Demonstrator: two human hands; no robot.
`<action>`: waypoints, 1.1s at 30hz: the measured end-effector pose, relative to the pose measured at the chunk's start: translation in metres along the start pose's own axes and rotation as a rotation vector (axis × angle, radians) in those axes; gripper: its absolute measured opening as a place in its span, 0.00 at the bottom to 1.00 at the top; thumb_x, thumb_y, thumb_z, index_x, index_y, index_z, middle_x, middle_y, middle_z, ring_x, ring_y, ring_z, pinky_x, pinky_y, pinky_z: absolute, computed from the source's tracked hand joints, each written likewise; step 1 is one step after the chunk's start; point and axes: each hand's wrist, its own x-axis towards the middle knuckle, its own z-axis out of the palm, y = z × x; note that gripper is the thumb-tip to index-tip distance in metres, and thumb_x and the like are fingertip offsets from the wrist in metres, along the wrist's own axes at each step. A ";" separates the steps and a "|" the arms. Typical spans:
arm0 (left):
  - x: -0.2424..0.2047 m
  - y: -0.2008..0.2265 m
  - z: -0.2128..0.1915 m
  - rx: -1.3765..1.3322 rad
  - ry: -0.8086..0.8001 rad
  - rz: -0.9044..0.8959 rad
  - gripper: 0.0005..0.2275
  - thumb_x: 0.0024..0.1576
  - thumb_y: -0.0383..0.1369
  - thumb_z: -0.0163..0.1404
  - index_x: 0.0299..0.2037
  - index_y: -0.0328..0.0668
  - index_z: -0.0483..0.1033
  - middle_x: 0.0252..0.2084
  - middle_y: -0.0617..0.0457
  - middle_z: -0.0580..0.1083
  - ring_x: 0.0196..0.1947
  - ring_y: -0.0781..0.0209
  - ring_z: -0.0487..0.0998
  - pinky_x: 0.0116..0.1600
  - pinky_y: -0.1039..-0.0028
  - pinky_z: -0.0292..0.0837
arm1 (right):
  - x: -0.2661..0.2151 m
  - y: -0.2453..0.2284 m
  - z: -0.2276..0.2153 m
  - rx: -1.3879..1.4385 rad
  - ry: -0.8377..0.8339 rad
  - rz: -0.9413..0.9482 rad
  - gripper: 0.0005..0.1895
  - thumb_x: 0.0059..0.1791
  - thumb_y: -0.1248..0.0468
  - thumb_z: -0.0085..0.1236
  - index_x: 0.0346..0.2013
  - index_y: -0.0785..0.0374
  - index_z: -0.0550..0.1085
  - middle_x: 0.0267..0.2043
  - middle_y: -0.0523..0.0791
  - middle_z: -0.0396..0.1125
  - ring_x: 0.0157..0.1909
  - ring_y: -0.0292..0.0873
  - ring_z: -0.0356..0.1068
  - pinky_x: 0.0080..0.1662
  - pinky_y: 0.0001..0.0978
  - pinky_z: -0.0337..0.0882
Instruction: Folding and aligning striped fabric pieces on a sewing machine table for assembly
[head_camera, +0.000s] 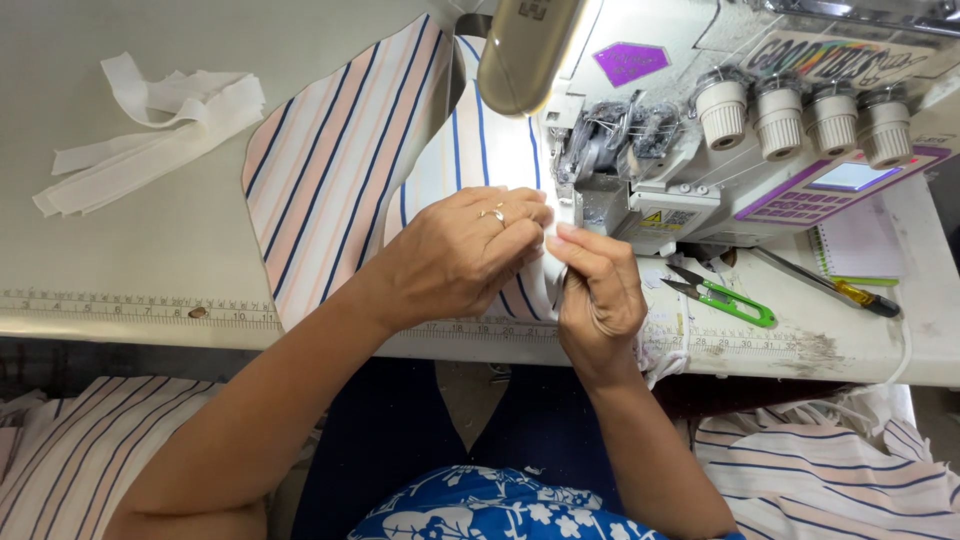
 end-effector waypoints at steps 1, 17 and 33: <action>-0.001 -0.002 0.004 0.016 0.035 -0.031 0.09 0.67 0.32 0.45 0.39 0.36 0.74 0.41 0.42 0.79 0.52 0.46 0.82 0.56 0.60 0.75 | 0.004 0.000 0.004 -0.013 0.069 -0.010 0.06 0.52 0.75 0.61 0.40 0.67 0.83 0.45 0.51 0.74 0.47 0.50 0.75 0.52 0.42 0.75; -0.051 0.115 -0.022 -0.091 -0.263 0.056 0.10 0.60 0.26 0.57 0.49 0.35 0.73 0.47 0.36 0.77 0.52 0.40 0.80 0.61 0.49 0.75 | 0.033 -0.018 -0.034 -0.199 -0.352 -0.044 0.26 0.47 0.87 0.42 0.51 0.67 0.78 0.54 0.53 0.72 0.55 0.51 0.73 0.59 0.38 0.68; -0.072 0.143 -0.014 0.156 -0.198 0.186 0.08 0.69 0.25 0.43 0.45 0.33 0.77 0.48 0.34 0.80 0.53 0.41 0.83 0.60 0.60 0.79 | 0.008 -0.041 0.001 -0.335 -0.334 -0.133 0.20 0.58 0.60 0.56 0.61 0.66 0.69 0.63 0.52 0.65 0.67 0.56 0.64 0.68 0.48 0.55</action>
